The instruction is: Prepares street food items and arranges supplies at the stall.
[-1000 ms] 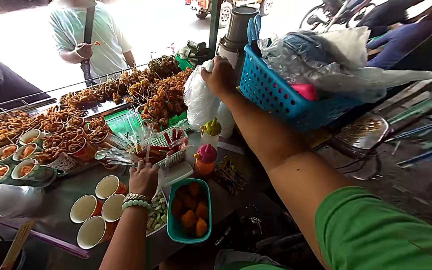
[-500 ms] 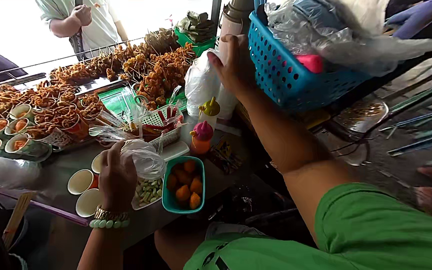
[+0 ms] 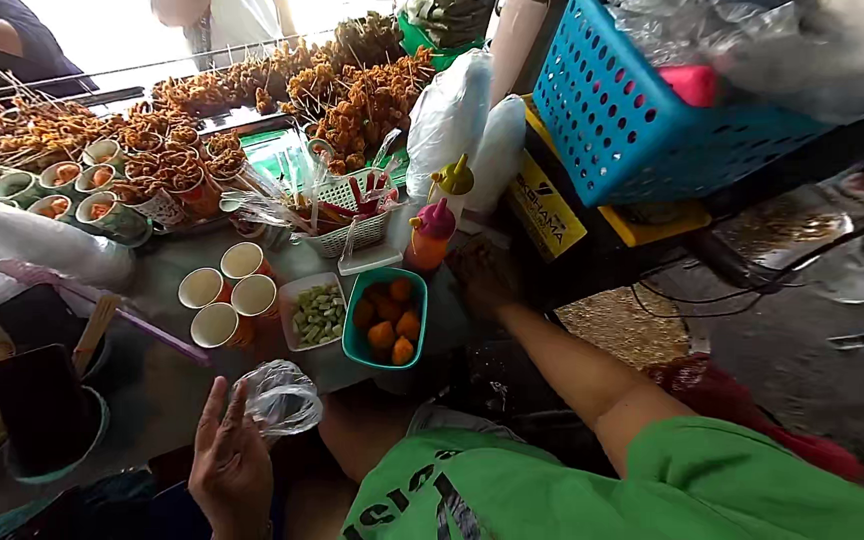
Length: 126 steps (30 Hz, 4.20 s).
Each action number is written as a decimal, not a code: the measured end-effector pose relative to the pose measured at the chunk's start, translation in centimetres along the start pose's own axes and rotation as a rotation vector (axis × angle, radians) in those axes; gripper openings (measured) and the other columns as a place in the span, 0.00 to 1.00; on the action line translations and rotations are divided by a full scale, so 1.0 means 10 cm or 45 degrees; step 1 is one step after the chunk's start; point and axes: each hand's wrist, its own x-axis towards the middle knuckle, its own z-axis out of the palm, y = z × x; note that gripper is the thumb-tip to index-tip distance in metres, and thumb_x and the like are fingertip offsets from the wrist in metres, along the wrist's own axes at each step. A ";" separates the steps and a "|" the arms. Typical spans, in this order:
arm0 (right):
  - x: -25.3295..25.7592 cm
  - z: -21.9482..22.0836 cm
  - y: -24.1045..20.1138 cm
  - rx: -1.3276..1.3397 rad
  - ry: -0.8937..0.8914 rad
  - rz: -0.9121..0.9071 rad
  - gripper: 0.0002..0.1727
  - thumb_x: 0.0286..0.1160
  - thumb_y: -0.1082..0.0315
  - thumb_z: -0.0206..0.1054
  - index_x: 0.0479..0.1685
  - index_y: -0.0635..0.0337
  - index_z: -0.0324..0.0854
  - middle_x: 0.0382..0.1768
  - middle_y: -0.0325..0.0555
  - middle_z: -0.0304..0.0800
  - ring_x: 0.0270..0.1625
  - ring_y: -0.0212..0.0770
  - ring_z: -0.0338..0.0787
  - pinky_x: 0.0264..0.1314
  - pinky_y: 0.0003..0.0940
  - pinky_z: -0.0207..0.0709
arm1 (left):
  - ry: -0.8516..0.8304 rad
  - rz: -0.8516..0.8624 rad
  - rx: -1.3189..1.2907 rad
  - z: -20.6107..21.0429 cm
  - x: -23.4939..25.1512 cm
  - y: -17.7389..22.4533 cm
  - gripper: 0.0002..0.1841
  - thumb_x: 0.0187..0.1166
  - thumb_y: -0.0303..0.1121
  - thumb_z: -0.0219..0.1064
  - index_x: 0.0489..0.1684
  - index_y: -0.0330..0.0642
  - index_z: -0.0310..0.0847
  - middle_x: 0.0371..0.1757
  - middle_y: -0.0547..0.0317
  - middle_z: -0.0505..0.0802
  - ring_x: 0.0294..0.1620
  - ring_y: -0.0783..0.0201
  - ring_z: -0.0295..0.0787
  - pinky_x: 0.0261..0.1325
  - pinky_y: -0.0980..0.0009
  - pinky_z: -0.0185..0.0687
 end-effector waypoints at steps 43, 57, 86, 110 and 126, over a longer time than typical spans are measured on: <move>-0.99 -0.25 -2.85 1.466 -0.500 -0.705 0.12 0.80 0.79 0.51 0.54 0.69 0.77 0.40 0.41 0.88 0.46 0.26 0.87 0.56 0.25 0.81 | -0.019 0.113 0.339 0.11 -0.21 0.44 0.23 0.75 0.27 0.61 0.67 0.22 0.81 0.71 0.31 0.86 0.45 0.55 0.97 0.46 0.68 0.90; -0.21 -0.77 -2.85 -0.246 -0.347 -0.953 0.17 0.77 0.73 0.70 0.61 0.69 0.81 0.55 0.65 0.87 0.63 0.62 0.85 0.66 0.60 0.76 | -0.330 0.074 -0.171 0.60 -0.06 -0.11 0.29 0.75 0.33 0.71 0.74 0.27 0.77 0.75 0.35 0.84 0.73 0.44 0.85 0.74 0.53 0.80; 0.46 -0.59 -2.98 -0.322 -0.516 -1.004 0.08 0.73 0.78 0.72 0.46 0.72 0.88 0.43 0.65 0.92 0.51 0.62 0.90 0.62 0.62 0.76 | -0.313 -0.407 -0.319 1.22 0.11 -0.79 0.39 0.72 0.31 0.77 0.80 0.18 0.63 0.76 0.26 0.80 0.78 0.40 0.78 0.83 0.57 0.70; 0.49 -0.67 -3.51 0.133 -0.103 -1.047 0.12 0.76 0.70 0.70 0.47 0.74 0.88 0.46 0.66 0.92 0.55 0.59 0.91 0.64 0.58 0.77 | -0.251 -0.412 -0.349 1.21 0.11 -0.77 0.39 0.68 0.31 0.79 0.77 0.16 0.66 0.74 0.26 0.81 0.71 0.44 0.84 0.74 0.63 0.77; 0.30 0.03 -3.05 -0.729 -0.764 -0.791 0.22 0.80 0.71 0.65 0.69 0.78 0.76 0.70 0.74 0.79 0.77 0.71 0.75 0.75 0.70 0.66 | -0.291 -0.414 -0.320 1.23 0.11 -0.80 0.37 0.71 0.28 0.76 0.78 0.16 0.65 0.75 0.25 0.81 0.76 0.41 0.81 0.81 0.59 0.73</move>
